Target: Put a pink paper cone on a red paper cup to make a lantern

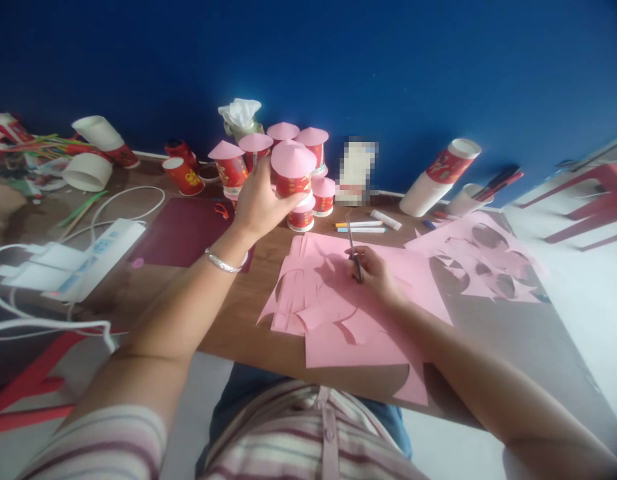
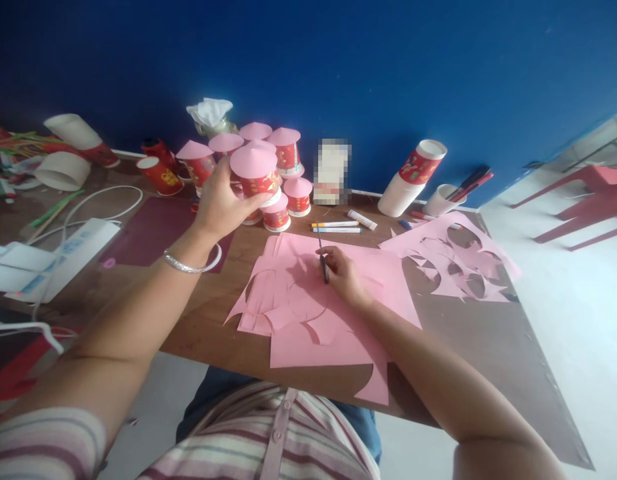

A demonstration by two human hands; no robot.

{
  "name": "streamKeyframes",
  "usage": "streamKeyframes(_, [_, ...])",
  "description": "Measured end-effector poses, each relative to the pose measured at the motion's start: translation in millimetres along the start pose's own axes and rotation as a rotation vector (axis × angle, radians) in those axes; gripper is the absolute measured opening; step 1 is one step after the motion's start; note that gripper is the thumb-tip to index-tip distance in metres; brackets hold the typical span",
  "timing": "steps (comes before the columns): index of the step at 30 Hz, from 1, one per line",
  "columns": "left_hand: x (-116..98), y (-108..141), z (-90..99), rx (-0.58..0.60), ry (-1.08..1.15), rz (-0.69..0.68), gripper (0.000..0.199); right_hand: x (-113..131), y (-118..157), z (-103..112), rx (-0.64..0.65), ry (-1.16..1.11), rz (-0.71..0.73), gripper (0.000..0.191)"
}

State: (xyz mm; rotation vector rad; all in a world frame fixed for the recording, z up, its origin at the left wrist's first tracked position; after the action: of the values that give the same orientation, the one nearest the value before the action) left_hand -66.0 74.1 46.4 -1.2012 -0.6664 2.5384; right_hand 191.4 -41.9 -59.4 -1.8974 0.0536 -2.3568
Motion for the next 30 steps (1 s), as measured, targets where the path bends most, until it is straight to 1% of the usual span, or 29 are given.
streamKeyframes(3, [6, 5, 12.7, -0.035, -0.018, 0.006, 0.071, 1, 3, -1, 0.037, 0.181, 0.092, 0.032])
streamKeyframes(7, [20, 18, 37.9, -0.088, -0.052, 0.077, 0.067, 2, 10, -6, 0.04, 0.475, 0.332, 0.029])
streamKeyframes(10, [28, 32, 52.4, -0.121, -0.097, 0.092, 0.07, 7, 14, -11, 0.05, 0.662, 0.522, 0.028])
streamKeyframes(13, [35, 46, 56.5, -0.145, -0.141, 0.101, 0.068, 18, 18, -12, 0.145, 0.819, 0.686, 0.033])
streamKeyframes(15, [40, 53, 53.5, -0.138, -0.153, 0.11, 0.067, 27, 20, -9, 0.225, 0.908, 0.749, 0.035])
streamKeyframes(16, [42, 56, 50.9, -0.132, -0.151, 0.105, 0.066, 32, 20, -6, 0.245, 0.95, 0.768, 0.035])
streamKeyframes(19, [49, 62, 41.6, -0.121, -0.125, 0.06, 0.064, 44, 18, 10, 0.23, 1.069, 0.799, 0.031])
streamKeyframes(22, [51, 66, 33.8, -0.122, -0.089, 0.013, 0.062, 47, 16, 39, 0.183, 1.183, 0.76, 0.03])
streamKeyframes(23, [51, 68, 31.5, -0.118, -0.081, -0.002, 0.062, 45, 16, 50, 0.172, 1.227, 0.73, 0.031])
streamKeyframes(27, [45, 76, 22.8, -0.094, -0.051, -0.073, 0.06, 30, 16, 96, 0.191, 1.35, 0.505, 0.034])
streamKeyframes(30, [41, 83, 16.6, -0.09, -0.015, -0.099, 0.061, 16, 20, 122, 0.188, 1.386, 0.362, 0.036])
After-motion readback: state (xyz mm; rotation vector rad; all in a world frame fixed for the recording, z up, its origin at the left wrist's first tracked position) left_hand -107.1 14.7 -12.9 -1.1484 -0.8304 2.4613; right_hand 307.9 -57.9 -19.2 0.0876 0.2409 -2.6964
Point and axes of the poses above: each hand's wrist, its own y-axis away from the middle knuckle, its own z-axis out of the back of the hand, x = y × z, the point moved 1 cm from there along -y, towards the middle knuckle, and after that the axes turned 6 degrees about z, right-handed, at the moved point
